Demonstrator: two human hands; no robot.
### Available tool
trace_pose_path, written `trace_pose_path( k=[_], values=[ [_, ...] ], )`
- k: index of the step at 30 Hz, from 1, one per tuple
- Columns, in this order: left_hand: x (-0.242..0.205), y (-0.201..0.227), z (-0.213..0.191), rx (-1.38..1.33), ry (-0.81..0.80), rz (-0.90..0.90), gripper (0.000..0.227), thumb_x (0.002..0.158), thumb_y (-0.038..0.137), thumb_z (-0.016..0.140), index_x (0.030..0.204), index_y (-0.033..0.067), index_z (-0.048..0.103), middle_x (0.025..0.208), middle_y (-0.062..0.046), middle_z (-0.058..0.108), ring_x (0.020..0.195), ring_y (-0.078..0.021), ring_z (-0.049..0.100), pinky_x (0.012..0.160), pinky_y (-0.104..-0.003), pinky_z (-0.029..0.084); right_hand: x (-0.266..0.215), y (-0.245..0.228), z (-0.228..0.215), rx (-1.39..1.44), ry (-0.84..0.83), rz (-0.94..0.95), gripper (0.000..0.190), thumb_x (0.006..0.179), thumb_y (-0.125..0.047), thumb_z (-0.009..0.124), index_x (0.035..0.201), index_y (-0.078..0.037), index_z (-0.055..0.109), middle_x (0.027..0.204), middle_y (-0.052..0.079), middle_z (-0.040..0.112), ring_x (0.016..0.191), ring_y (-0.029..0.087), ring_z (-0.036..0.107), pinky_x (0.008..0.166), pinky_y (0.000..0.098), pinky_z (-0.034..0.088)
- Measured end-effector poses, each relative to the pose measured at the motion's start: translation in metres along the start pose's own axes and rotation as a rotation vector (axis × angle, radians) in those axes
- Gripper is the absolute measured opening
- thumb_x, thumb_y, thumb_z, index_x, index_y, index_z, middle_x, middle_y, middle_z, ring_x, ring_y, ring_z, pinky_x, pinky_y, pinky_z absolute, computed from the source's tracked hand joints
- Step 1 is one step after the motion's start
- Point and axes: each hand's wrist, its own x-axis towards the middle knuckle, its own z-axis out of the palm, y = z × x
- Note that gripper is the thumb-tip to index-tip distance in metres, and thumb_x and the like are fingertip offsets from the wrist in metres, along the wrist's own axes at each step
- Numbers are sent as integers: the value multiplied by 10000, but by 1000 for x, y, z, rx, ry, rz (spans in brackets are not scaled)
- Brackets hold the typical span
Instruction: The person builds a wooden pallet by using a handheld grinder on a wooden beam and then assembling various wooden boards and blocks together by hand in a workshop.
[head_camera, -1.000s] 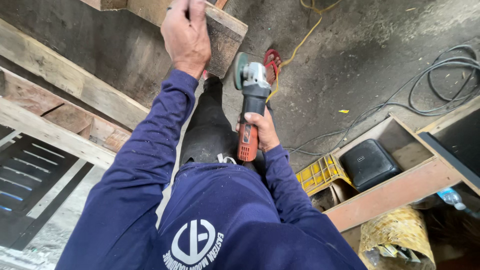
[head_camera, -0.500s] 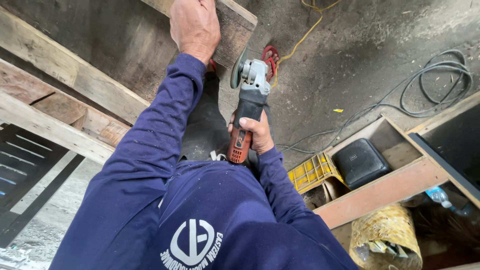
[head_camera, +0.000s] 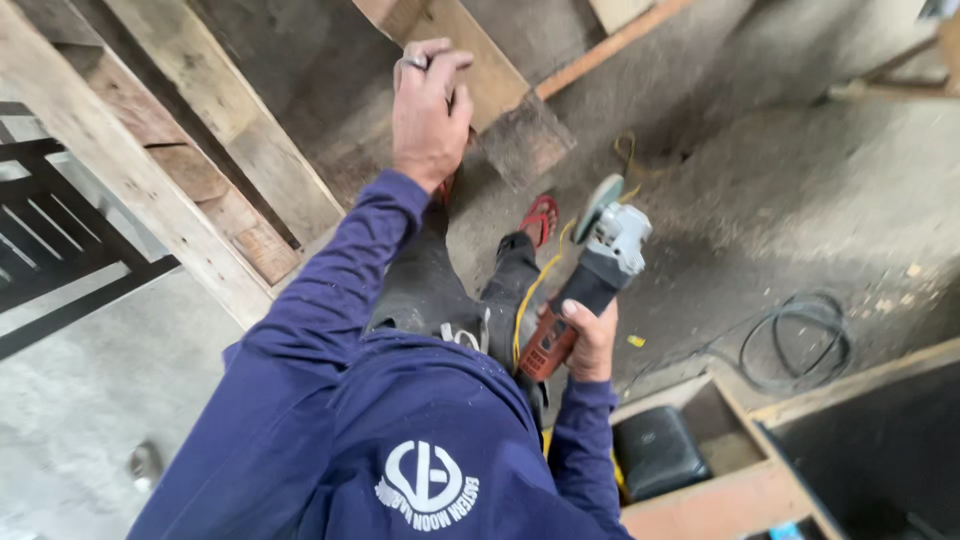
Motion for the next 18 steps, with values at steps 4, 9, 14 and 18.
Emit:
trace_pose_path(
  k=[4, 9, 14, 18],
  values=[
    [26, -23, -37, 610, -224, 277, 614, 831, 48, 650, 1437, 120, 582, 1608, -169, 338, 1481, -422, 285, 1175, -627, 271, 6, -41, 22, -50, 5, -64, 512, 714, -258, 747, 1104, 1, 540, 835, 141, 668, 684, 267, 699, 598, 401, 601],
    [111, -73, -49, 797, -511, 584, 653, 890, 154, 656, 1505, 229, 450, 1682, -125, 110, 1557, -387, 102, 1183, -709, 119, 30, -59, 49, -48, -41, -99, 472, 741, -261, 755, 1062, 31, 570, 823, 164, 670, 687, 280, 707, 620, 404, 610],
    [181, -103, -58, 779, -882, 868, 553, 828, 194, 723, 1353, 207, 549, 1574, -241, 330, 1461, -369, 314, 1196, -653, 159, 64, -60, 79, -51, 47, -88, 456, 763, -278, 747, 1045, 44, 590, 835, 163, 670, 683, 278, 703, 600, 401, 605],
    [214, -87, -73, 772, -988, 842, 573, 720, 290, 823, 1236, 154, 614, 1342, -162, 561, 1314, -317, 507, 1145, -618, 323, 82, -65, 104, -16, 107, -101, 453, 789, -283, 737, 1065, 39, 578, 861, 159, 663, 710, 279, 706, 610, 406, 608]
  ],
)
